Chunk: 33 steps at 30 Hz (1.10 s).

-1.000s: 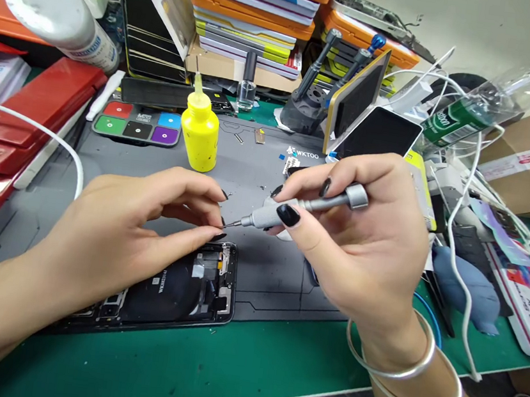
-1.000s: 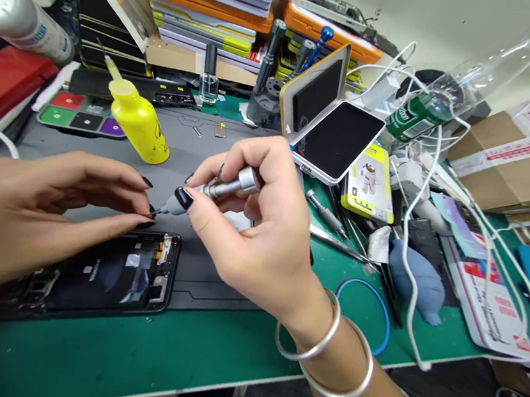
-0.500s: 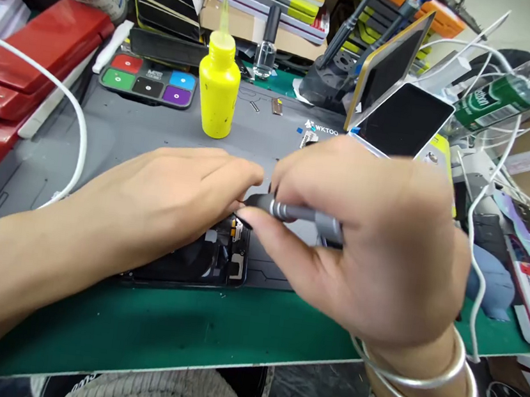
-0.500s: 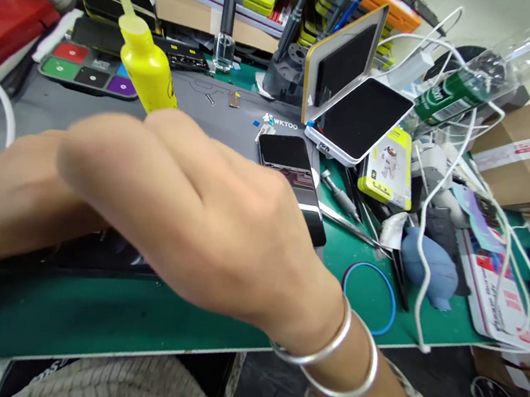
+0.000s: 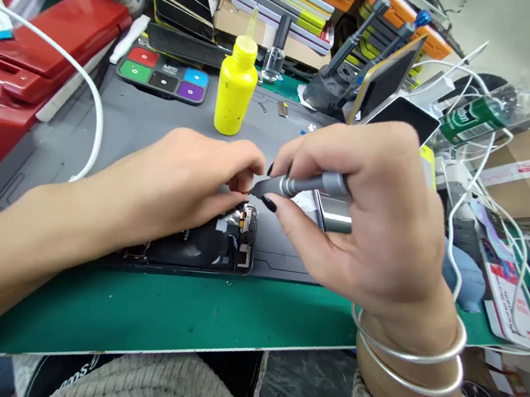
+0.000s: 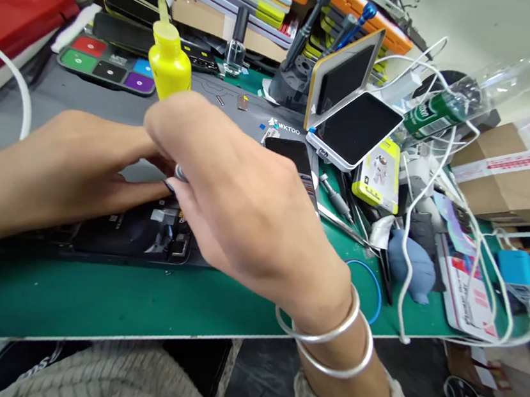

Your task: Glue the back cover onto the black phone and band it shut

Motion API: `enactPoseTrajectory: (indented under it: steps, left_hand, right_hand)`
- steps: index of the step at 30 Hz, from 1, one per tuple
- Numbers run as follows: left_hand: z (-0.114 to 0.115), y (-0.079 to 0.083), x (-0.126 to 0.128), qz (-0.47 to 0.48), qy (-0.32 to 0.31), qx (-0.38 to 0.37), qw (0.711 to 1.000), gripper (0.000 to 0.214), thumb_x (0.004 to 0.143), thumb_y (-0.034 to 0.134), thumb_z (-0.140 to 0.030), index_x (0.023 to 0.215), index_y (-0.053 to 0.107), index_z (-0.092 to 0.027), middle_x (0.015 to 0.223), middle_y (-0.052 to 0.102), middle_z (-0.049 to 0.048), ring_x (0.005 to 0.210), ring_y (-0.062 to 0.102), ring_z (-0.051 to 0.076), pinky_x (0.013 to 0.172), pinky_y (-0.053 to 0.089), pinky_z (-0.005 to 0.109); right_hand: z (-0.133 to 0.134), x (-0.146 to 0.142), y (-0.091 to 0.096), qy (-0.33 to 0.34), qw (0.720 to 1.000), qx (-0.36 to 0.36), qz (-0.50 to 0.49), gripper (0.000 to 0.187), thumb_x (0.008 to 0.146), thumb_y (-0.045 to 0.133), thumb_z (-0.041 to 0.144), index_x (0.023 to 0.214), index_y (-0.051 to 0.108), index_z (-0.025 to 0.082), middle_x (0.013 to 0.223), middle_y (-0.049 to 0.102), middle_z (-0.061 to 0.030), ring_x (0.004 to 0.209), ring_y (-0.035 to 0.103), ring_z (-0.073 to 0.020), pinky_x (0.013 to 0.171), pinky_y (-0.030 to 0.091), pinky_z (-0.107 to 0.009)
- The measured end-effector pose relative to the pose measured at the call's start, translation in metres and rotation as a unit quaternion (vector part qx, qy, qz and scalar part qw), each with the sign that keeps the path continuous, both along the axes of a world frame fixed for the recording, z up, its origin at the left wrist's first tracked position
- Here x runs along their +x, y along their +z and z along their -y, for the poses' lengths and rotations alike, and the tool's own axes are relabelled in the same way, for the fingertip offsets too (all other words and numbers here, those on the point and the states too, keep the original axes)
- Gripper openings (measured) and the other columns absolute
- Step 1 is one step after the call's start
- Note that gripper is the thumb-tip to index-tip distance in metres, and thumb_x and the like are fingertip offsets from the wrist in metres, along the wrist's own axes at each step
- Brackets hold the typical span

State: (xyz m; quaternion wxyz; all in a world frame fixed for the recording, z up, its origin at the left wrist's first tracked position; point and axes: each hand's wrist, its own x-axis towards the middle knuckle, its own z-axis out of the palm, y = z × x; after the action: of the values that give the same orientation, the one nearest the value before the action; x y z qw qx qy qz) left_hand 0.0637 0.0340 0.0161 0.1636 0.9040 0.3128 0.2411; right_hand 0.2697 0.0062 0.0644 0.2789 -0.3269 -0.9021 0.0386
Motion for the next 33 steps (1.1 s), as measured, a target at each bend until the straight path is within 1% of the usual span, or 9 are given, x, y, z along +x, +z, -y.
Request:
enactPoseTrajectory:
  steps: [3, 9, 16, 23, 26, 28, 30, 32, 33]
  left_hand:
    - [0.000, -0.001, -0.002, 0.020, -0.024, -0.005, 1.000, 0.022, 0.085, 0.051, -0.013, 0.105, 0.059, -0.015, 0.095, 0.072, -0.0025, 0.084, 0.067, 0.007, 0.069, 0.042, 0.017]
    - [0.000, 0.001, -0.004, 0.002, -0.032, -0.029, 0.999, 0.033, 0.079, 0.042, -0.010, 0.104, 0.062, -0.018, 0.097, 0.072, -0.0042, 0.084, 0.069, 0.010, 0.067, 0.047, 0.021]
    - [0.002, -0.001, -0.004, 0.005, -0.046, -0.017, 0.999, 0.031, 0.081, 0.042, -0.009, 0.101, 0.064, -0.016, 0.093, 0.072, -0.0011, 0.081, 0.069, 0.013, 0.069, 0.050, 0.024]
    - [0.004, -0.001, -0.006, -0.017, -0.039, -0.021, 0.999, 0.030, 0.082, 0.039, -0.009, 0.100, 0.062, -0.015, 0.092, 0.069, 0.0039, 0.082, 0.068, 0.021, 0.067, 0.051, 0.034]
    - [0.016, 0.005, -0.007, -0.061, 0.032, 0.043, 0.997, 0.031, 0.087, 0.038, -0.016, 0.105, 0.063, -0.015, 0.094, 0.068, 0.0102, 0.079, 0.068, 0.028, 0.060, 0.051, 0.042]
    - [0.029, 0.006, -0.006, -0.100, 0.068, 0.086, 0.989, 0.032, 0.092, 0.038, -0.024, 0.107, 0.064, -0.014, 0.102, 0.067, 0.0139, 0.083, 0.066, 0.032, 0.058, 0.052, 0.047]
    - [0.042, 0.005, -0.004, -0.115, 0.054, 0.097, 0.987, 0.034, 0.096, 0.040, -0.034, 0.105, 0.067, -0.015, 0.103, 0.066, 0.0147, 0.087, 0.064, 0.034, 0.059, 0.054, 0.051]
    - [0.052, 0.000, 0.000, -0.104, 0.035, 0.095, 0.989, 0.039, 0.096, 0.043, -0.040, 0.106, 0.069, -0.014, 0.095, 0.065, 0.0148, 0.085, 0.061, 0.035, 0.060, 0.054, 0.054]
    - [0.055, -0.002, 0.002, -0.093, 0.034, 0.095, 0.991, 0.040, 0.095, 0.044, -0.041, 0.107, 0.071, -0.013, 0.092, 0.064, 0.0148, 0.084, 0.060, 0.036, 0.060, 0.054, 0.056]
  right_hand:
    - [-0.001, 0.004, -0.002, -0.003, 1.000, 0.005, 0.009, 0.031, 0.080, 0.059, 0.002, 0.101, 0.045, 0.021, 0.102, 0.061, 0.0017, 0.089, 0.059, -0.0088, 0.077, 0.050, -0.022]
    - [-0.004, 0.010, -0.004, 0.030, 0.999, -0.023, 0.008, 0.028, 0.081, 0.060, 0.002, 0.105, 0.049, 0.011, 0.100, 0.057, -0.0003, 0.089, 0.057, -0.0065, 0.078, 0.049, -0.020]
    - [-0.001, 0.011, -0.003, 0.013, 0.999, -0.046, 0.011, 0.032, 0.082, 0.060, 0.001, 0.106, 0.045, 0.016, 0.102, 0.057, 0.0007, 0.093, 0.060, -0.0088, 0.082, 0.050, -0.023]
    - [-0.003, 0.012, 0.001, 0.041, 0.995, -0.078, 0.044, 0.037, 0.079, 0.053, -0.004, 0.109, 0.047, 0.016, 0.103, 0.059, -0.0021, 0.094, 0.058, -0.0110, 0.085, 0.050, -0.025]
    - [-0.007, 0.008, -0.002, 0.025, 0.997, -0.064, 0.046, 0.028, 0.084, 0.057, 0.005, 0.107, 0.047, 0.017, 0.100, 0.059, -0.0024, 0.089, 0.059, -0.0117, 0.080, 0.051, -0.025]
    - [-0.009, 0.002, -0.006, -0.002, 0.999, -0.032, 0.042, 0.020, 0.088, 0.061, 0.013, 0.102, 0.047, 0.017, 0.095, 0.059, -0.0019, 0.080, 0.059, -0.0114, 0.069, 0.049, -0.026]
    - [-0.011, -0.003, -0.009, -0.044, 0.998, 0.027, 0.042, 0.017, 0.091, 0.062, 0.024, 0.097, 0.048, 0.018, 0.084, 0.058, 0.0002, 0.066, 0.056, -0.0106, 0.055, 0.041, -0.026]
    - [-0.012, -0.007, -0.010, -0.065, 0.995, 0.055, 0.045, 0.016, 0.094, 0.059, 0.029, 0.094, 0.049, 0.017, 0.079, 0.056, 0.0005, 0.064, 0.054, -0.0116, 0.054, 0.038, -0.028]
    - [-0.013, -0.008, -0.010, -0.055, 0.997, 0.038, 0.043, 0.012, 0.093, 0.056, 0.026, 0.095, 0.050, 0.016, 0.080, 0.056, -0.0003, 0.068, 0.054, -0.0127, 0.057, 0.040, -0.029]
